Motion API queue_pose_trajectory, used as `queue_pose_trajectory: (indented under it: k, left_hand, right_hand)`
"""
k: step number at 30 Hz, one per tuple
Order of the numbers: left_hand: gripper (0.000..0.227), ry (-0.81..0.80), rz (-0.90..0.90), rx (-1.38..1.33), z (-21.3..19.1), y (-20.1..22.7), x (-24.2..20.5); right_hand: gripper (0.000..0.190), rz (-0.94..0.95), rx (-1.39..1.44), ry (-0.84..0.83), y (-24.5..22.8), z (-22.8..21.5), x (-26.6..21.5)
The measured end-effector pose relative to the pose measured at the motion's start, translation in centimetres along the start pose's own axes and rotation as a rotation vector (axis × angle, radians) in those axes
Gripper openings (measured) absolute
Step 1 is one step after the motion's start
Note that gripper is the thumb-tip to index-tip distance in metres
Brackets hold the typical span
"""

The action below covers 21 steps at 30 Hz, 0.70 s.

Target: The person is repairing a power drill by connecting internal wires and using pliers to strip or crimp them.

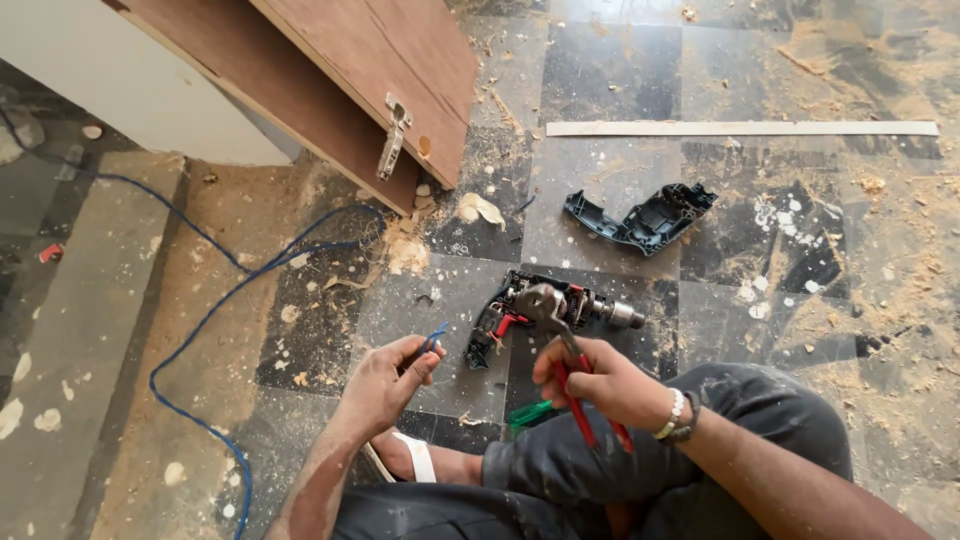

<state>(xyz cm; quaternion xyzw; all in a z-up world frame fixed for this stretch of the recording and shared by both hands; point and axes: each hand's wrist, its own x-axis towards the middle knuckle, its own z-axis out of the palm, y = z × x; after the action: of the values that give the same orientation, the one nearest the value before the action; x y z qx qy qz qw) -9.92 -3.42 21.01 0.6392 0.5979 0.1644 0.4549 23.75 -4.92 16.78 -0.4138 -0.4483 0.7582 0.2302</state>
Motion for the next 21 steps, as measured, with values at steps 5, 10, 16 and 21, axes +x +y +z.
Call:
queue_pose_trajectory:
  k: [5,10,16,21]
  left_hand:
    - [0.038,-0.063,-0.028,0.107,0.3,0.9,0.6]
    - [0.037,-0.122,-0.021,0.098,0.5,1.4,1.3]
    - [0.036,-0.146,0.011,0.125,0.7,1.1,1.2]
    - [0.037,-0.144,-0.018,0.094,1.0,1.2,1.0]
  right_hand:
    - [0.027,-0.13,-0.15,0.061,-3.2,0.7,0.3]
    - [0.03,0.08,-0.146,0.115,-1.8,0.8,0.3]
    - [0.028,0.015,-0.198,0.046,-2.1,1.7,0.3]
    - [0.028,0.097,-0.207,0.054,-3.0,2.1,-0.1]
